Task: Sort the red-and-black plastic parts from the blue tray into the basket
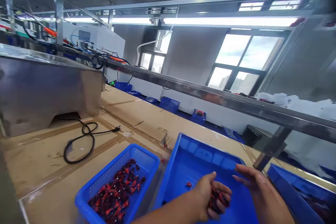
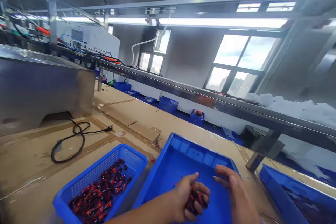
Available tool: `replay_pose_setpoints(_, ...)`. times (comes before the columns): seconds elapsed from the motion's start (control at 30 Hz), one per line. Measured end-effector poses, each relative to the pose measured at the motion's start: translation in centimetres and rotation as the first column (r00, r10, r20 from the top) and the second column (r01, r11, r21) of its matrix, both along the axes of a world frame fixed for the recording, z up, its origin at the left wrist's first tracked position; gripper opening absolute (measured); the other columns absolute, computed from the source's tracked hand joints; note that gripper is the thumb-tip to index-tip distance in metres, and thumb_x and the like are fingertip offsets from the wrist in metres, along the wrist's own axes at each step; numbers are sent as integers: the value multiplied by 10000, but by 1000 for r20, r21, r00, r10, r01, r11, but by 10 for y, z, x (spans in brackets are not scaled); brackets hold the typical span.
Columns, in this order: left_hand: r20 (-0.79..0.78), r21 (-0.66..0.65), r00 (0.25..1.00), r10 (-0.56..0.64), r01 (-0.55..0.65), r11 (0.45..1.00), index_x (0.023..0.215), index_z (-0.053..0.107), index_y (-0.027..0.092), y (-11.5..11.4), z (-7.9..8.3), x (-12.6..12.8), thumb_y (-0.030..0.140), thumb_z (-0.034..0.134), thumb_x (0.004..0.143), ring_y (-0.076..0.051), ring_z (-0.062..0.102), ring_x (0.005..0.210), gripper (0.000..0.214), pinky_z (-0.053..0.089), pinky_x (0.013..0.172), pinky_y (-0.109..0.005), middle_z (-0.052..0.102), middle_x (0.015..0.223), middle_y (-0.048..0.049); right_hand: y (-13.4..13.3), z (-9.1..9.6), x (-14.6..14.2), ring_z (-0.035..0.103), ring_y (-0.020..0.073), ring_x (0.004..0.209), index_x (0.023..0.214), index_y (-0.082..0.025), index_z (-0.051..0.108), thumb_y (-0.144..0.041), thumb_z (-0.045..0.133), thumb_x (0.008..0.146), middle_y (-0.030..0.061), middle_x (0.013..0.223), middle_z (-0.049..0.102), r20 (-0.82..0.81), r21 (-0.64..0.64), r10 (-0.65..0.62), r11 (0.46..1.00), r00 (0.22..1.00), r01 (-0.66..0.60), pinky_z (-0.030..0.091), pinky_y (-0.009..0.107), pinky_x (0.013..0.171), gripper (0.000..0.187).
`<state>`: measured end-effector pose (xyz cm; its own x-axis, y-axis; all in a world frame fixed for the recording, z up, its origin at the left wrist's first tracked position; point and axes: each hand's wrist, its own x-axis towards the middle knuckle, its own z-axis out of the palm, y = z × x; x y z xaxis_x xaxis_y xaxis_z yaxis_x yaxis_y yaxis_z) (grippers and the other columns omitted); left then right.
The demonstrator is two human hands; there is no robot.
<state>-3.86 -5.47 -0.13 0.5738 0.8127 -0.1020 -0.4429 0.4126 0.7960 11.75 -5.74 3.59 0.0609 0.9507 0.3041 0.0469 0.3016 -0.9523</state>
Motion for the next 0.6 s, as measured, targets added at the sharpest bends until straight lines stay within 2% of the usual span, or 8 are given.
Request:
replay_pose_setpoints(0.07,-69,-26,998,-16,14,1000,782,529,203,9,-4,1,655,380,799,-80,269,373,476,132,325,-180,461,669,10,6,-18,27,581,326,1119,966,-230,657,-671,632,746,103,1111,653,-274,-217,14,973,962,-76,497,483,918,493)
replay_pose_setpoints(0.1,-117,-20,993,-3,0,1000,821,529,208,12,-5,4,664,355,806,-79,282,382,488,131,336,-182,476,701,11,6,-28,33,609,325,1090,1008,-219,642,-680,605,766,115,1087,665,-384,-348,76,911,920,-221,507,497,893,522)
replay_pose_setpoints(0.13,-171,4,985,27,-27,1000,847,532,209,14,-6,7,674,317,819,-81,297,392,513,135,348,-188,498,726,7,4,-37,34,640,332,1042,1044,-204,627,-712,552,784,132,1055,676,-489,-458,145,797,860,-394,510,519,868,576)
replay_pose_setpoints(0.2,-310,107,943,118,-89,990,822,544,193,12,-8,16,685,242,845,-94,333,408,578,168,374,-215,542,723,-16,-1,-56,24,685,339,933,1024,-173,612,-795,438,783,146,943,690,-642,-531,226,559,733,-637,521,527,806,689)
replay_pose_setpoints(0.3,-481,388,814,327,-138,911,711,547,185,0,-11,27,634,258,900,-139,454,531,566,306,498,-262,566,682,-35,-7,-78,-2,702,315,850,993,-187,598,-833,369,771,111,857,690,-765,-516,212,363,608,-776,532,504,743,720)
replay_pose_setpoints(0.37,-545,572,707,451,-79,816,670,541,195,-8,-13,31,563,348,929,-173,507,663,490,338,624,-292,580,692,-33,-9,-87,-16,698,301,821,1018,-204,595,-821,337,788,97,850,692,-805,-492,160,356,571,-794,532,503,726,707)
replay_pose_setpoints(0.47,-594,730,580,557,98,676,706,573,210,-17,-13,32,461,399,956,-203,529,734,394,312,673,-323,631,763,-39,-10,-91,-22,689,312,815,1015,-194,611,-809,298,800,109,838,696,-833,-431,130,457,538,-778,528,499,719,723)
replay_pose_setpoints(0.6,-589,805,542,599,329,494,863,648,234,-18,-10,34,359,459,940,-240,588,830,239,373,728,-346,684,905,-59,-10,-84,-13,683,327,795,950,-185,638,-843,314,759,111,791,696,-826,-414,150,494,544,-765,527,483,698,758)
